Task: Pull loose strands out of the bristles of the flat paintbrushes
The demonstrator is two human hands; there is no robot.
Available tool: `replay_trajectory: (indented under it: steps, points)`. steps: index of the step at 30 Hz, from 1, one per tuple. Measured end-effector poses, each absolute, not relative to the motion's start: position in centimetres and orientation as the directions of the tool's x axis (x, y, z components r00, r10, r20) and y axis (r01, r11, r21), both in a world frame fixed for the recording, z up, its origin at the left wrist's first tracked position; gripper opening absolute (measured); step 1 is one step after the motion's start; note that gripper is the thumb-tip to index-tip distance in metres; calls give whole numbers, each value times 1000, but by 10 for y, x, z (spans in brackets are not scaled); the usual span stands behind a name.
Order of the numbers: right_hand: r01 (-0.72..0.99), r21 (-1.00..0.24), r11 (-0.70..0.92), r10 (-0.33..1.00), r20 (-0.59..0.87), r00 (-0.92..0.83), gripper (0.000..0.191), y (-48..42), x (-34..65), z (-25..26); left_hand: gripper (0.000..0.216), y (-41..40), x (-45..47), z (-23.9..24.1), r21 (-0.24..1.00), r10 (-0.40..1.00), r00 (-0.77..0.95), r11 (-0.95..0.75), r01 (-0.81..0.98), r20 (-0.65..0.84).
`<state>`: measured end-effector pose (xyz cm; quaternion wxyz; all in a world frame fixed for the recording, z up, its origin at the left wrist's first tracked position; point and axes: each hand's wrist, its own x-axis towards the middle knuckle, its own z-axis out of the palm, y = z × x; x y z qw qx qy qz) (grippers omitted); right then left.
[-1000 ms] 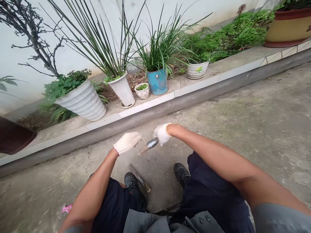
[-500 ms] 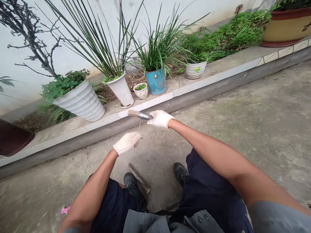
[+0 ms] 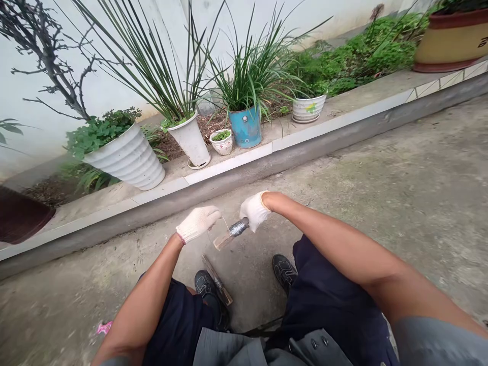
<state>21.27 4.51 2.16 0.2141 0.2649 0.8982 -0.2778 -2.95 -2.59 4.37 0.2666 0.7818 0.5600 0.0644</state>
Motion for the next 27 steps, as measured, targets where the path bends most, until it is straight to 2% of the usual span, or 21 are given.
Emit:
replay_trajectory:
  steps: [3,5,9,12,14,17,19,21,24,27]
  points:
    - [610,-582,537,335,-516,-788,23,46,224,34,38,-23,-30,42,552,904,369,-199,810,-216]
    - [596,-679,429,391,-455,-800,23,46,229,44,36,-22,-29,41,603,895,388,-188,775,-219]
    - [474,-839,269,642,-210,-737,22,50,224,56,42,-23,-24,39,728,935,310,-91,680,-173]
    - [462,-867,188,814,-126,-567,25,61,216,52,40,-24,-22,36,751,940,292,-63,657,-176]
    - [610,-765,207,882,-124,-454,28,69,213,47,38,-25,-22,34,745,931,300,-49,665,-207]
    - [876,-385,291,923,-126,-363,29,75,213,40,36,-26,-23,33,706,913,330,-70,705,-239]
    - [924,-151,351,904,-202,-377,28,73,211,36,37,-27,-25,35,655,907,348,-116,746,-237]
    - [904,-28,428,844,-345,-410,32,68,208,32,39,-27,-28,37,591,901,374,-182,786,-219]
    - [809,9,587,703,-500,-505,31,56,204,27,40,-26,-30,41,504,896,400,-260,824,-192]
    - [676,-127,726,513,-554,-656,22,48,207,26,38,-25,-31,43,475,904,395,-279,835,-163]
